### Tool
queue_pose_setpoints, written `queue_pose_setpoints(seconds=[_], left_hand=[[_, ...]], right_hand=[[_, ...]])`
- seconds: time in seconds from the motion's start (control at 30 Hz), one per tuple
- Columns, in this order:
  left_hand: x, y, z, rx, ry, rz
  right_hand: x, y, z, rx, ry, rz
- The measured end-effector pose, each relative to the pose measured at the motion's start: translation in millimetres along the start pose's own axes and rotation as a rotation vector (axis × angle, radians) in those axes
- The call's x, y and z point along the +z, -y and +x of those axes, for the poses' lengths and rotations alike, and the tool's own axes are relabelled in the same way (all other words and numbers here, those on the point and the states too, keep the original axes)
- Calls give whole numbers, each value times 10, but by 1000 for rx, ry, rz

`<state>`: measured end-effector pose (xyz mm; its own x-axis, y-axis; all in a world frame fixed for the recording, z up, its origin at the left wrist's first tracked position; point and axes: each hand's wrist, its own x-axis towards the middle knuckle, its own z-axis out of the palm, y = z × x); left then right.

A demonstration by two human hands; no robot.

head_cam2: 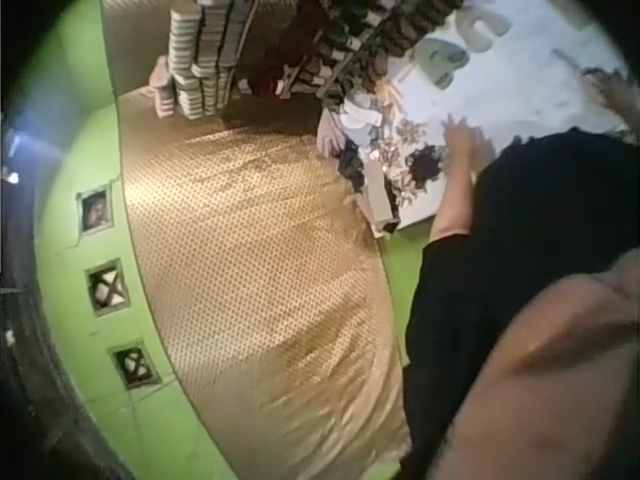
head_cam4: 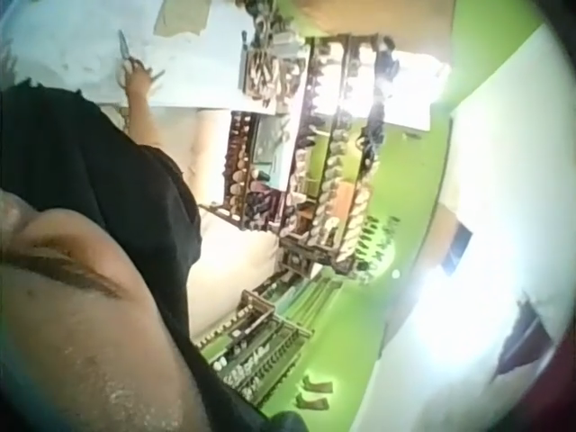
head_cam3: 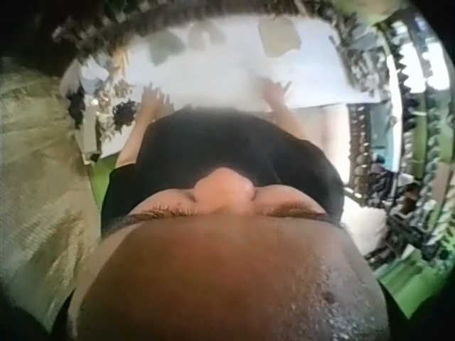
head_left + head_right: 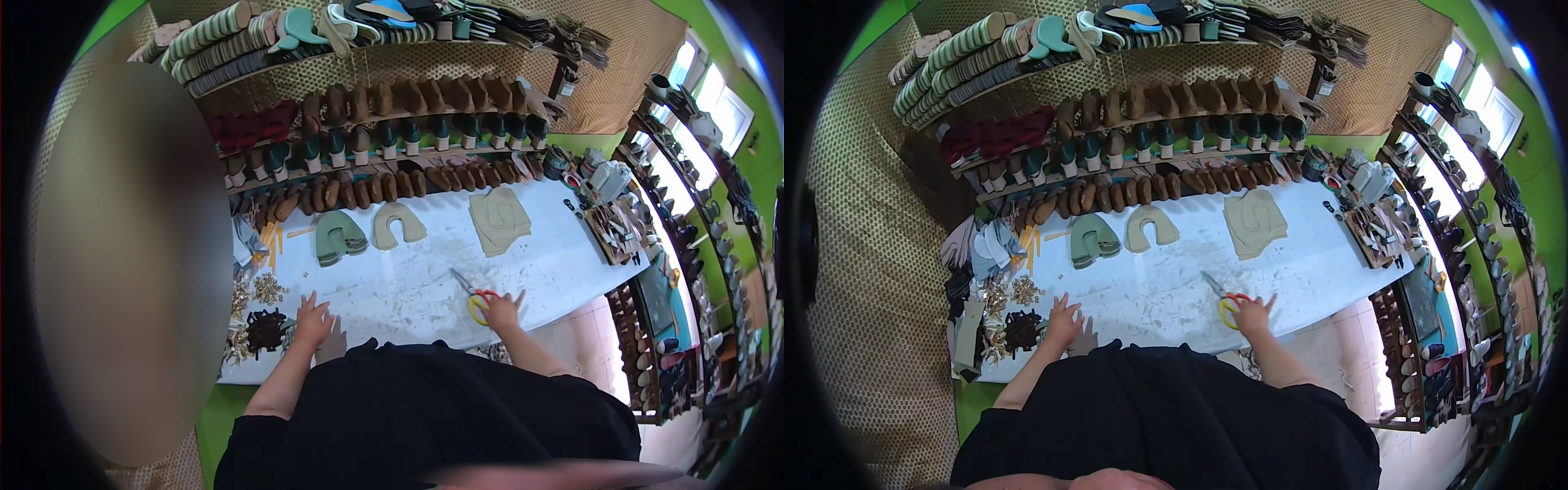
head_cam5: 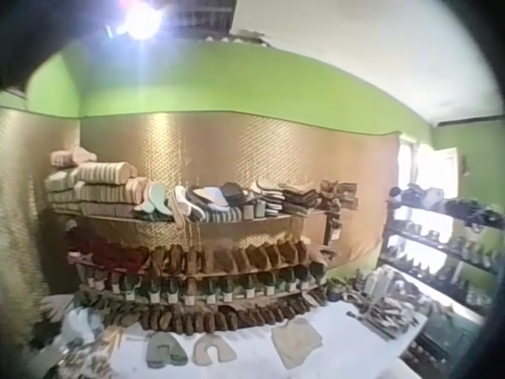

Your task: Cutting out pattern pieces from beige material using a pair of scissors on a workbench.

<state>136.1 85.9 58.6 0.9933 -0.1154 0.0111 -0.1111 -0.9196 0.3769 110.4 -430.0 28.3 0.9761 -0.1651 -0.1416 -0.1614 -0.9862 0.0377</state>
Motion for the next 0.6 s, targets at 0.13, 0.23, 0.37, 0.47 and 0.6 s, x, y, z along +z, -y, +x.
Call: queue_pose_setpoints(seconds=[0.13, 0.23, 0.37, 0.47, 0.6], left_hand=[[0, 71, -49, -48, 3, 13], [0, 33, -50, -117, 38, 53], [51, 2, -28, -180, 54, 83], [72, -98, 81, -217, 86, 68], [183, -195, 235, -208, 94, 74]], right_hand=[[66, -548, 178, 167, 51, -25], [-49, -776, 217, 248, 35, -20], [-83, -751, 369, 193, -12, 79], [-36, -498, 525, -30, -69, -8], [2, 64, 829, -353, -47, 64]])
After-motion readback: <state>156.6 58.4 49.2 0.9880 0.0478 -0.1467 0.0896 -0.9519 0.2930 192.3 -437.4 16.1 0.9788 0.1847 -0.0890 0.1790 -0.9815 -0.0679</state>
